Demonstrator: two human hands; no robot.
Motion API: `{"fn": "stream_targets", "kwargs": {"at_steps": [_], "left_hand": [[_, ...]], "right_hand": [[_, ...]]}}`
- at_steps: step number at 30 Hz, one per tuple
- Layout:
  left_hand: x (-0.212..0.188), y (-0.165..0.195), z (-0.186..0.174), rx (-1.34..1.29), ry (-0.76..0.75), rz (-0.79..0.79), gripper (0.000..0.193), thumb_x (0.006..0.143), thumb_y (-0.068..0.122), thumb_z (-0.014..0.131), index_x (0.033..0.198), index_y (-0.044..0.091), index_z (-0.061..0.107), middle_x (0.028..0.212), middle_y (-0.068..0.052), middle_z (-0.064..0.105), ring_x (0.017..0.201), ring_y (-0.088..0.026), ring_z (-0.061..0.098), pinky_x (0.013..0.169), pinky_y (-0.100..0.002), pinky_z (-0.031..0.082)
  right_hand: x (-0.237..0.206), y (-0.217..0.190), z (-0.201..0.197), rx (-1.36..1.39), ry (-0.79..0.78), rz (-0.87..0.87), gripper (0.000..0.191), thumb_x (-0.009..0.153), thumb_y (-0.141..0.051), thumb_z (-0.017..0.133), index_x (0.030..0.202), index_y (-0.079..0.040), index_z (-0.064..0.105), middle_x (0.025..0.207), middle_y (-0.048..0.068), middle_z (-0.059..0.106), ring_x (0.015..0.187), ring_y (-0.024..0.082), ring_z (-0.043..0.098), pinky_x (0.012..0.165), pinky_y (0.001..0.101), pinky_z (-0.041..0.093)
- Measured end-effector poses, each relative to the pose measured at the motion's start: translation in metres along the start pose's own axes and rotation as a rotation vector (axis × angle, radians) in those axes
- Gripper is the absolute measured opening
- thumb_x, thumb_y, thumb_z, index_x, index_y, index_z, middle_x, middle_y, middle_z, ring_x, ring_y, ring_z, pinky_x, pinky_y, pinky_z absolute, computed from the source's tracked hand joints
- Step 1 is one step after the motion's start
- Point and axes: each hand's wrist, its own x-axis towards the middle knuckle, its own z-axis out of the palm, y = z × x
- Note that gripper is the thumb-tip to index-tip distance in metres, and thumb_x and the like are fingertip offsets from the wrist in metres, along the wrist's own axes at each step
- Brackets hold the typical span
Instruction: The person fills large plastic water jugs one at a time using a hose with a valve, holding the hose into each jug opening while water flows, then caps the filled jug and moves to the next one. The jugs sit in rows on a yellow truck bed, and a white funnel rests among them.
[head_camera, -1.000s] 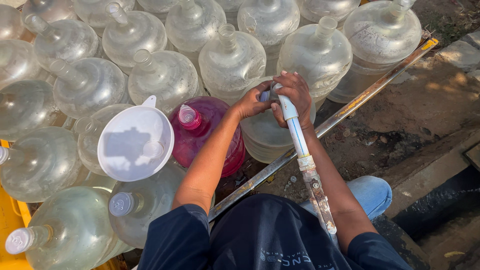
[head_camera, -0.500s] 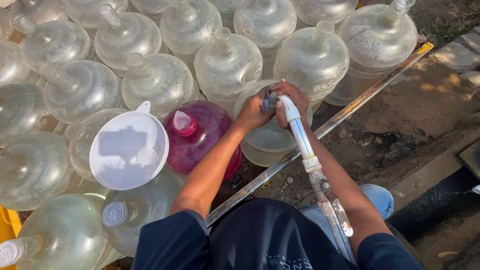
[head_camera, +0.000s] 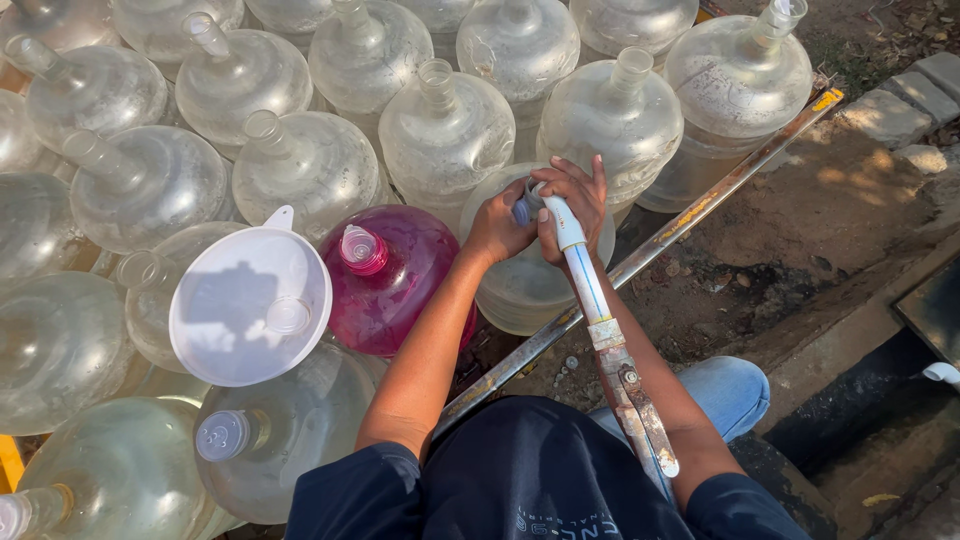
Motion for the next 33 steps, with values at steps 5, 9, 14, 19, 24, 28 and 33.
{"fn": "stream_targets", "kwargs": {"at_steps": [5,9,14,19,24,28,33], "left_hand": [[-0.002,0.002,-0.001,0.007,-0.004,-0.02,0.069,0.079,0.034,0.076,0.141,0.012,0.056,0.115,-0.016,0.074,0.108,-0.034,0.072,0.092,-0.042,0.057],[-0.004,0.008,-0.006,-0.064,0.002,-0.01,0.067,0.077,0.034,0.079,0.138,0.013,0.059,0.12,-0.013,0.074,0.113,-0.032,0.071,0.094,-0.041,0.055],[-0.001,0.013,-0.01,-0.069,-0.046,-0.06,0.067,0.076,0.036,0.083,0.136,0.016,0.06,0.121,-0.012,0.074,0.114,-0.03,0.071,0.097,-0.039,0.055],[-0.001,0.002,-0.011,-0.206,-0.022,0.001,0.065,0.072,0.026,0.083,0.132,0.011,0.062,0.121,-0.012,0.074,0.116,-0.028,0.071,0.098,-0.039,0.054],[-0.003,-0.02,-0.006,-0.561,0.109,0.024,0.036,0.093,0.026,0.071,0.115,0.002,0.057,0.098,-0.01,0.063,0.08,-0.02,0.058,0.069,-0.033,0.048],[0.0,-0.03,0.001,-0.745,0.095,-0.145,0.033,0.104,0.037,0.059,0.092,0.006,0.055,0.079,-0.003,0.058,0.052,-0.007,0.048,0.046,-0.025,0.04],[-0.001,-0.034,0.001,-0.836,0.123,-0.113,0.038,0.105,0.043,0.054,0.094,0.007,0.051,0.081,-0.002,0.057,0.056,-0.009,0.051,0.052,-0.026,0.046]], "right_hand": [[-0.001,-0.008,-0.006,-0.039,-0.028,0.026,0.028,0.091,-0.031,0.062,0.105,-0.007,0.062,0.118,0.011,0.072,0.124,0.034,0.065,0.128,0.0549,0.023],[0.003,-0.012,-0.018,-0.119,-0.1,-0.039,0.042,0.089,-0.041,0.071,0.113,-0.007,0.064,0.119,0.013,0.066,0.116,0.033,0.065,0.123,0.0575,0.032],[0.008,-0.012,-0.025,-0.093,-0.114,-0.098,0.053,0.084,-0.048,0.074,0.116,-0.006,0.065,0.116,0.013,0.066,0.113,0.033,0.065,0.117,0.0554,0.041],[0.008,-0.007,-0.019,-0.139,-0.063,-0.086,0.034,0.082,-0.031,0.067,0.108,-0.008,0.067,0.108,0.011,0.07,0.106,0.03,0.068,0.117,0.0554,0.042],[0.008,-0.003,-0.017,-0.111,-0.024,-0.104,0.031,0.082,-0.025,0.066,0.105,-0.006,0.066,0.106,0.013,0.069,0.104,0.031,0.068,0.115,0.0553,0.043],[0.007,-0.003,-0.018,-0.058,-0.024,-0.103,0.03,0.084,-0.023,0.066,0.107,-0.004,0.066,0.107,0.014,0.069,0.106,0.033,0.068,0.112,0.0517,0.048],[0.007,-0.007,-0.018,-0.063,-0.026,-0.075,0.03,0.082,-0.022,0.066,0.106,-0.003,0.066,0.107,0.016,0.07,0.104,0.036,0.065,0.102,0.0469,0.053]]}}
